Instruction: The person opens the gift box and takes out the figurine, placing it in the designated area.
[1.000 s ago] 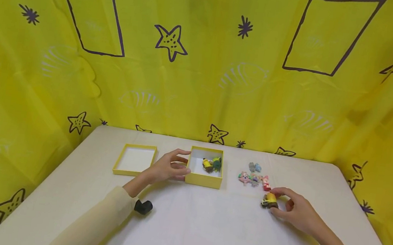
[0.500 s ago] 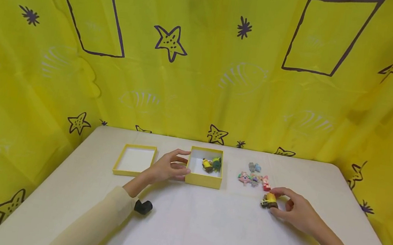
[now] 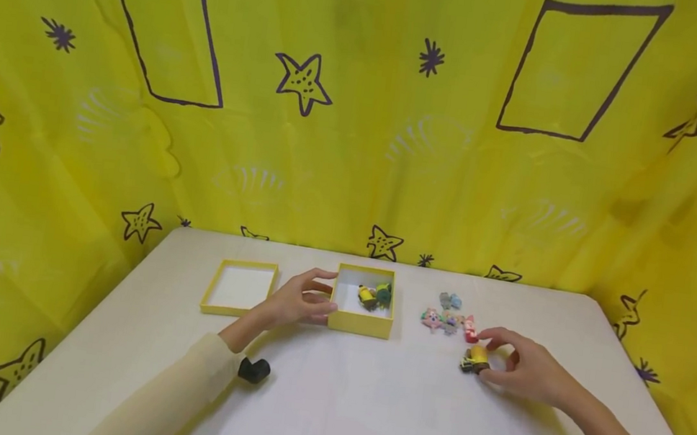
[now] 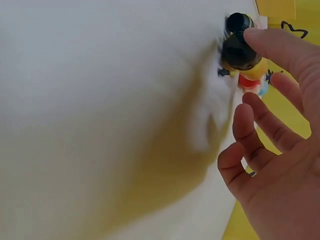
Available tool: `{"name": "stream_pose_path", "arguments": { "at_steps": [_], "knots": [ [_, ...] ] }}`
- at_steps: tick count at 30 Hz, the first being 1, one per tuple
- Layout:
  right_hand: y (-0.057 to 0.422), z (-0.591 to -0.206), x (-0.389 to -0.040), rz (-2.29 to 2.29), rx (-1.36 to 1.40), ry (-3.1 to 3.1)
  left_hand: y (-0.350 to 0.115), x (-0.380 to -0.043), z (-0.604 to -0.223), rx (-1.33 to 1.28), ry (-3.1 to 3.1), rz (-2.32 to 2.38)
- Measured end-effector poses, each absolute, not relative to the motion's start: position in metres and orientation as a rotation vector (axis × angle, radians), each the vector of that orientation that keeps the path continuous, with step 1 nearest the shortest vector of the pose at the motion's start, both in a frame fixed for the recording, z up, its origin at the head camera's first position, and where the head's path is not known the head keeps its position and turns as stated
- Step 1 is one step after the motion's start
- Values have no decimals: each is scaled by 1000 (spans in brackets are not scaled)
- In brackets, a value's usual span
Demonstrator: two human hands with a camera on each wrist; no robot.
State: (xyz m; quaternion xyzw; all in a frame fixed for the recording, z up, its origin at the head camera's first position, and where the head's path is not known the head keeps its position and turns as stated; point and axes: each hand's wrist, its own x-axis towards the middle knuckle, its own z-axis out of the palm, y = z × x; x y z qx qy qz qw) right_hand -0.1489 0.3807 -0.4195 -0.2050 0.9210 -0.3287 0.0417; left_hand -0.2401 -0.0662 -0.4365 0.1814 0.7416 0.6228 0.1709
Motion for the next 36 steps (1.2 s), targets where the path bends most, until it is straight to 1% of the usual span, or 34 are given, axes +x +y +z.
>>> {"name": "stream_pose_path", "arguments": {
  "at_steps": [10, 17, 29, 36],
  "knots": [
    [381, -392, -158, -894, -693, 2696, -66, -238, -436, 514, 2115, 1764],
    [372, -368, -168, -807, -748, 2669, -66, -239, -437, 499, 2106, 1766],
    [333, -334, -186, -755, -786, 2697, -65, -240, -437, 503, 2059, 1809],
    [306, -322, -196, -773, -798, 2703, -66, -239, -437, 506, 2074, 1800]
  ]
}}
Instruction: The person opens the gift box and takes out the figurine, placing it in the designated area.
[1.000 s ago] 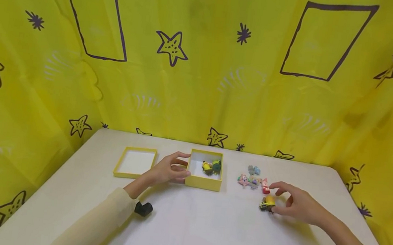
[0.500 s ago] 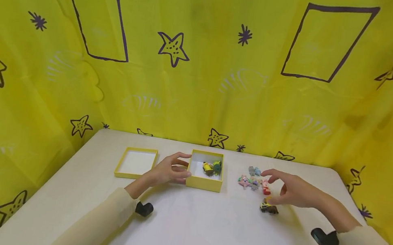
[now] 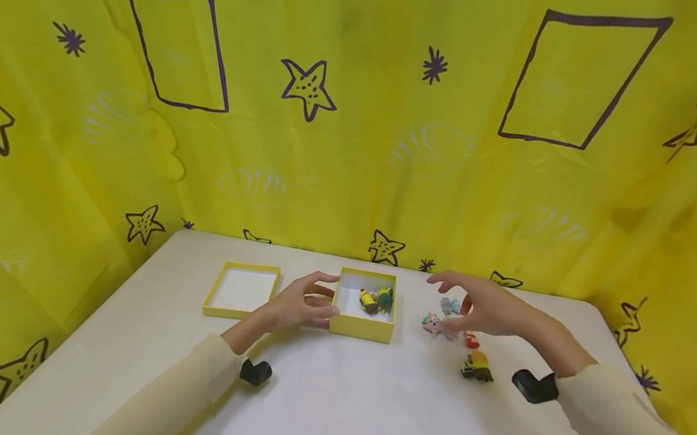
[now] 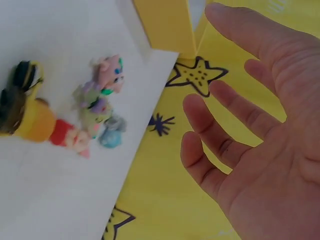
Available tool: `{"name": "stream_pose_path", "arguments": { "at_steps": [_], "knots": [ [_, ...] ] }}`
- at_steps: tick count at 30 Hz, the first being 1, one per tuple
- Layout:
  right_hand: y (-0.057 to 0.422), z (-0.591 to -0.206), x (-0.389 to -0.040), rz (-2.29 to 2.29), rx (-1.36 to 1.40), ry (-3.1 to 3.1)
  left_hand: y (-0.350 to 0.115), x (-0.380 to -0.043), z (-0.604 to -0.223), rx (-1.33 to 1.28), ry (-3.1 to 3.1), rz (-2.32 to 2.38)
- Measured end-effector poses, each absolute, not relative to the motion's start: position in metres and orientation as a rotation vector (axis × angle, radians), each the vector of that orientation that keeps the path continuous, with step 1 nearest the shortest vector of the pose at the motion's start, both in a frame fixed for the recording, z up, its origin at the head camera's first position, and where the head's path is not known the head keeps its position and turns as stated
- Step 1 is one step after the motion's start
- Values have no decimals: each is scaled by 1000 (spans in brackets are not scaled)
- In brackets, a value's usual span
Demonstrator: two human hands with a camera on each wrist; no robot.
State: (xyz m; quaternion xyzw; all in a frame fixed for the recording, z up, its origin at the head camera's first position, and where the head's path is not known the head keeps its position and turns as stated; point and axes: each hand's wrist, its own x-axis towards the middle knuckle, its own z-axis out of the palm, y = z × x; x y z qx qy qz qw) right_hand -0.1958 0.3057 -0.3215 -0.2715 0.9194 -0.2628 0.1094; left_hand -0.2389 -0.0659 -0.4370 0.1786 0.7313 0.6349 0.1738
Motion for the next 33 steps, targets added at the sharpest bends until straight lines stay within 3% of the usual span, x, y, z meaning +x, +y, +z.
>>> {"name": "stream_pose_path", "arguments": {
  "at_steps": [33],
  "knots": [
    [219, -324, -248, -770, -1011, 2717, -66, -238, -436, 518, 2151, 1752]
  ]
}}
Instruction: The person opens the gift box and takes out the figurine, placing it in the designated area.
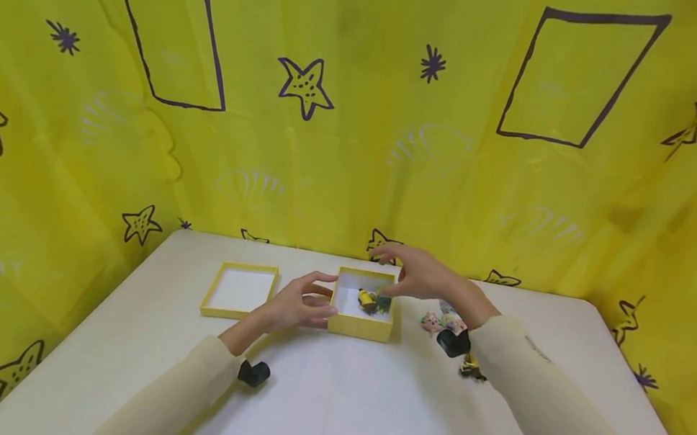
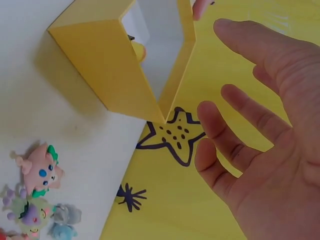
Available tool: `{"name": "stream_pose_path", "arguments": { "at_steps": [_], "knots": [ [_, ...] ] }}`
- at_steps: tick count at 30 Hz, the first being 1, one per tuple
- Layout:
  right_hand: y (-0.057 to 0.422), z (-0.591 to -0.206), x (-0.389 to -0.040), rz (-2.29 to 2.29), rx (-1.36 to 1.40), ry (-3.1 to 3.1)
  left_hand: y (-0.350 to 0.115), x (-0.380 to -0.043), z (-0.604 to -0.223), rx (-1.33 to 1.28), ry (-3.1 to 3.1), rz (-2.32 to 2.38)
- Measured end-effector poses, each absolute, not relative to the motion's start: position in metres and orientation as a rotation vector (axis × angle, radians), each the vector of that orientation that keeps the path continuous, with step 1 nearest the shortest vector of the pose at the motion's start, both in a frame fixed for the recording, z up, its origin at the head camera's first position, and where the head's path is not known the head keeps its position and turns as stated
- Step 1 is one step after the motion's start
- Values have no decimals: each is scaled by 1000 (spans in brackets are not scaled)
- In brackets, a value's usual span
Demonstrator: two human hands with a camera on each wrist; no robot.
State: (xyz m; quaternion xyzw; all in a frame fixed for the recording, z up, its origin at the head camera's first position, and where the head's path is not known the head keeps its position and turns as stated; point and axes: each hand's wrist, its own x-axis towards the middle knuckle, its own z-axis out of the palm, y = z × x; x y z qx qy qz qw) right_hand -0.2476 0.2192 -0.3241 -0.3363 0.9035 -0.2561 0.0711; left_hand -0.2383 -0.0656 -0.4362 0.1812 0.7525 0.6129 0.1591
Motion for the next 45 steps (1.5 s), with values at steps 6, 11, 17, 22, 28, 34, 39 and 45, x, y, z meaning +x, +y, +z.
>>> {"name": "stream_pose_path", "arguments": {
  "at_steps": [6, 11, 17, 22, 28, 34, 39, 45],
  "knots": [
    [208, -335, -258, -755, -1031, 2696, -65, -239, -435, 502, 2102, 1778],
    [202, -348, -263, -772, -1004, 2647, -64, -240, -435, 495, 2067, 1798],
    [194, -359, -262, -712, -939, 2656, -64, -240, -434, 486, 2075, 1788],
    [189, -364, -261, -626, -939, 2689, -64, -240, -434, 480, 2082, 1778],
    [184, -368, -260, -456, -983, 2779, -65, -241, -435, 481, 2103, 1769],
    [180, -369, -258, -341, -971, 2803, -66, -241, -439, 488, 2080, 1785],
    [178, -372, -257, -268, -901, 2795, -67, -241, -439, 489, 2072, 1796],
    [174, -377, -258, -212, -853, 2788, -66, -241, -439, 495, 2066, 1801]
  ]
}}
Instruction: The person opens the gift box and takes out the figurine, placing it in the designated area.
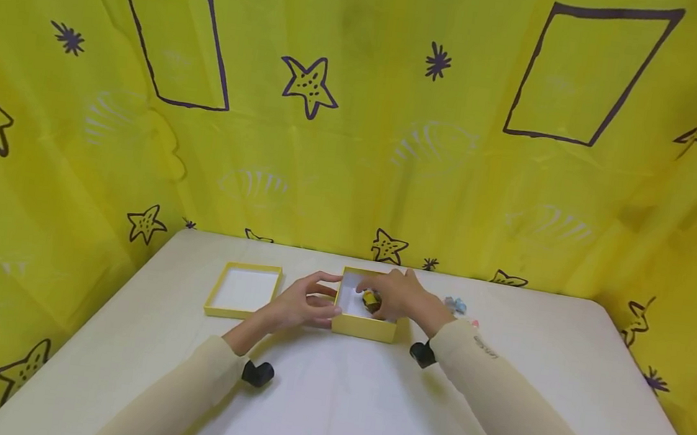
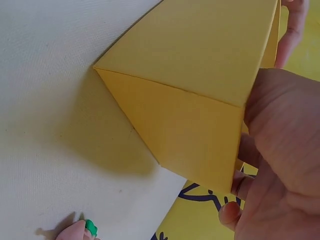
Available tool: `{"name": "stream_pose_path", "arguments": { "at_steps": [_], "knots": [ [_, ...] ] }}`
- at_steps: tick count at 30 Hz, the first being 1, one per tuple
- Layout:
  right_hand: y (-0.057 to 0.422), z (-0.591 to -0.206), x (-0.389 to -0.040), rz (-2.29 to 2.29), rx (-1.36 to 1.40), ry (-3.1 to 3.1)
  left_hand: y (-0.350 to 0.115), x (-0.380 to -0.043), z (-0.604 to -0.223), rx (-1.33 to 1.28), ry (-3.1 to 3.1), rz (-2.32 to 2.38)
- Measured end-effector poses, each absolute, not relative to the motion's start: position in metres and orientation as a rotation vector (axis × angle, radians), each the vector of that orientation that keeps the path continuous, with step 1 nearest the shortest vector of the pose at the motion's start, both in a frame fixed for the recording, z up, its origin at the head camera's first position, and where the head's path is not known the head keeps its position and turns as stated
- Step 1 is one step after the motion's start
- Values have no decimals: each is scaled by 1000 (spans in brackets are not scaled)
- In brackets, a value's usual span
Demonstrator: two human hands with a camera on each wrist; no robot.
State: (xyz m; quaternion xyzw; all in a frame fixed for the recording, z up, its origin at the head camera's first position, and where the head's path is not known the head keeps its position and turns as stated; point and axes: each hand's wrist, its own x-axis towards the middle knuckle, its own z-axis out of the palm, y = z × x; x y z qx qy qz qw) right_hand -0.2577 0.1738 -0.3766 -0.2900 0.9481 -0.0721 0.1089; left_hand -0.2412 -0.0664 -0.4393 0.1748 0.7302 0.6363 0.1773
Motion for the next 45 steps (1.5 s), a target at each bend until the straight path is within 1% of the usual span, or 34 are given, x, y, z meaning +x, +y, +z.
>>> {"name": "stream_pose_path", "arguments": {
  "at_steps": [17, 45],
  "knots": [
    [175, -385, -262, -263, -892, 2819, -65, -240, -437, 497, 2075, 1797],
    [177, -384, -259, -270, -935, 2829, -66, -239, -437, 508, 2075, 1801]
  ]
}}
